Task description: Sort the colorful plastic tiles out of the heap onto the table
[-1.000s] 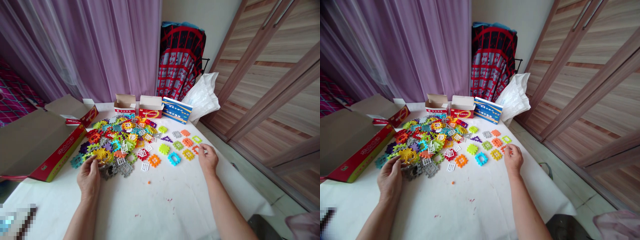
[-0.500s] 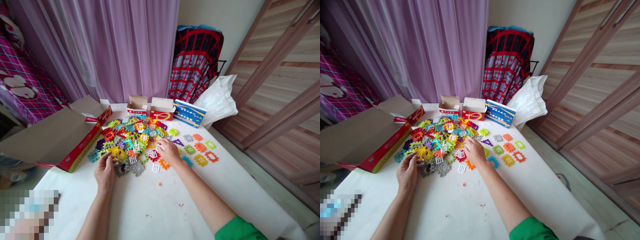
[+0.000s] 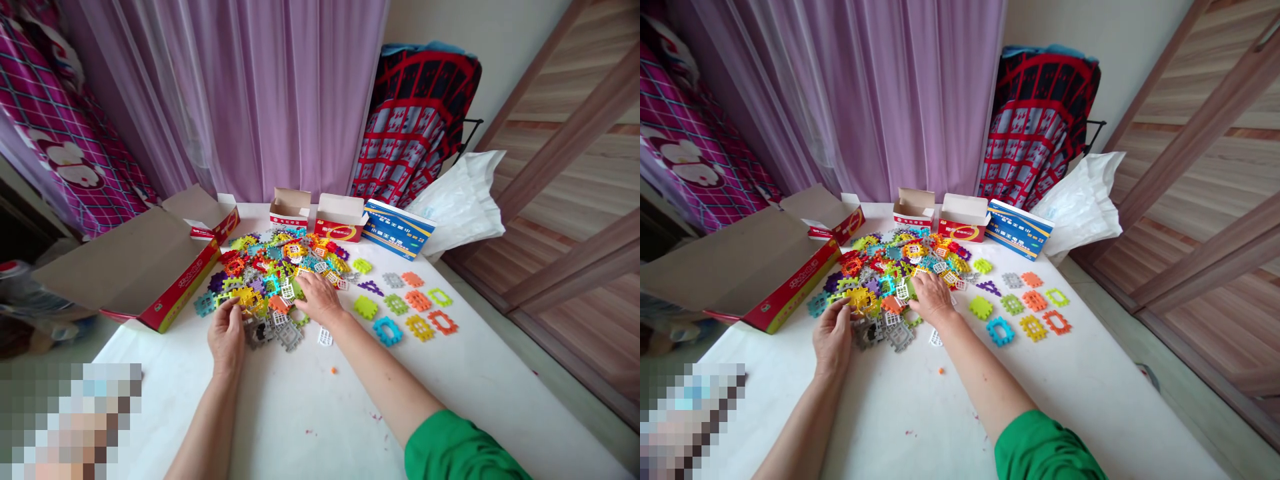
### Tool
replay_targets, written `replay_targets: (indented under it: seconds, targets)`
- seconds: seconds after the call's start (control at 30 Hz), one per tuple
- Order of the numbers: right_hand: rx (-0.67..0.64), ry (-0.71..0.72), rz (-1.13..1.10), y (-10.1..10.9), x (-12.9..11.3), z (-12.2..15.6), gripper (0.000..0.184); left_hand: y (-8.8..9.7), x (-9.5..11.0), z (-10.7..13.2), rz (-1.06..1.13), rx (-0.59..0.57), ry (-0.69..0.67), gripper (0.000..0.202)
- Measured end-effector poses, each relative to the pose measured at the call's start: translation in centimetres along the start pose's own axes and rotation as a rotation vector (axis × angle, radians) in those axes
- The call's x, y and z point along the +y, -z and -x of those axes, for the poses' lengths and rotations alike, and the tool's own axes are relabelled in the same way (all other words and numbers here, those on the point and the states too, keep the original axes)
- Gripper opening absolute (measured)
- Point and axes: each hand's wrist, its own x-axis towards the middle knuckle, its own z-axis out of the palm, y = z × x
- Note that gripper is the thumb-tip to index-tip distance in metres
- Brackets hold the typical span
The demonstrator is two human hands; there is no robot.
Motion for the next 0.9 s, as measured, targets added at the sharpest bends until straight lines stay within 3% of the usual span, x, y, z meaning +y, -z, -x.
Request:
replay_targets:
  seconds: [0.3, 0.37, 0.5, 0.63, 0.73, 0.9]
  targets:
    - [0.124, -0.133, -0.183, -0.3, 2.6, 1.7, 0.025, 0.1, -0.1, 0.0, -0.023, -0.013, -0.017, 0.038]
    - [0.169, -0.222, -0.256, -0.2, 3.2, 2.2, 0.02, 0.1, -0.1, 0.0, -0.022, -0.017, -0.024, 0.038]
    - [0.203, -0.533, -0.683, 0.5, 3.9, 3.4, 0.027, 0.1, 0.0, 0.1, -0.025, -0.012, -0.024, 0.037]
    - [0.151, -0.629, -1.063, 1.2, 3.9, 6.1, 0.045, 0.2, -0.1, 0.0, -0.024, -0.012, -0.007, 0.036]
    - [0.083, -0.574, -1.033, 0.9, 3.4, 8.9, 0.044, 0.2, -0.3, -0.2, -0.03, -0.012, -0.006, 0.036]
    - [0.128, -0.445, -0.617, -0.2, 2.1, 12.8, 0.035, 0.2, -0.4, -0.2, -0.029, -0.009, -0.018, 0.036]
